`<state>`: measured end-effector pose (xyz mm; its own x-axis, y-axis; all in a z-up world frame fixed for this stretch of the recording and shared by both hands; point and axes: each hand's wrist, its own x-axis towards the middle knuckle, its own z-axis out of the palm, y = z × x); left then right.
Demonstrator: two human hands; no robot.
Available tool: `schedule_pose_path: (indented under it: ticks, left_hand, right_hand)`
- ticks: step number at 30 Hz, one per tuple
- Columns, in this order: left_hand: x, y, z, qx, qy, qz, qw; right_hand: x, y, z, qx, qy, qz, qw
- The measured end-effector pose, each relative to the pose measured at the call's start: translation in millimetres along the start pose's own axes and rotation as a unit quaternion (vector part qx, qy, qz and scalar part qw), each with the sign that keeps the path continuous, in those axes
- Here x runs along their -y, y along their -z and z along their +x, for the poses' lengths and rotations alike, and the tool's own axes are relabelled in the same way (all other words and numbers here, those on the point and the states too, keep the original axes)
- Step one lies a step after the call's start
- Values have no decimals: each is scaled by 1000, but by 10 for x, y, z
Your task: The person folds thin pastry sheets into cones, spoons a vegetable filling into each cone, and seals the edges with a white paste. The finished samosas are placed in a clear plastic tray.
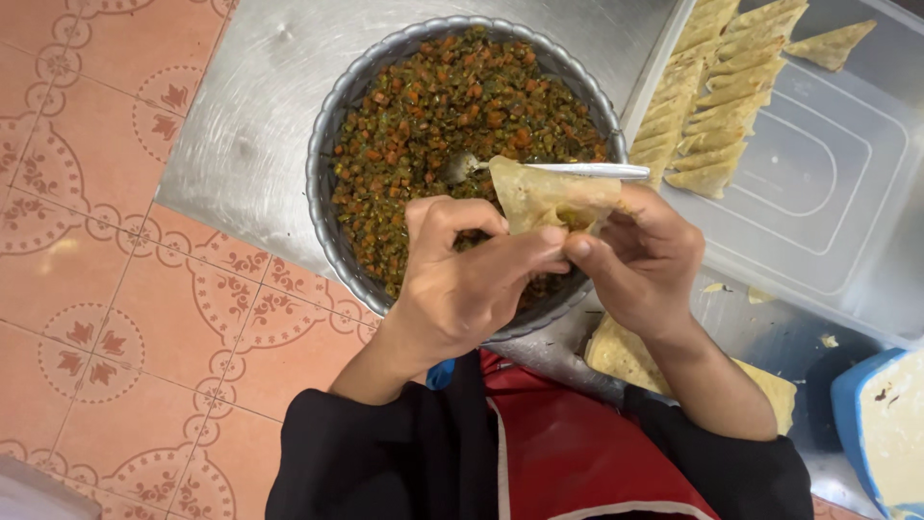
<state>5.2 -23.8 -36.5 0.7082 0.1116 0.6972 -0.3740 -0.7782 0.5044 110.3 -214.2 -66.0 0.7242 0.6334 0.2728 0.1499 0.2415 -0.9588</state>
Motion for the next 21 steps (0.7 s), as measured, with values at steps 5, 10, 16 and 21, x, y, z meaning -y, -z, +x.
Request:
schedule_pose_path:
  ticks: [5, 10, 16, 21]
  left_hand:
    - [18, -73, -75, -79, 22, -49, 995]
    - [-113, -63, -134, -164, 127, -91, 974]
    - [-118, -144, -47, 10, 233, -386, 893]
    - [-181, -98, 24, 38, 267, -386, 882]
  right_hand:
    - [43, -37, 43, -23, -39, 79, 996]
    - [97, -54, 111, -37, -42, 186, 981]
    - [107, -151, 31, -44, -68, 174, 981]
    - [159, -123, -8, -40, -75, 149, 985]
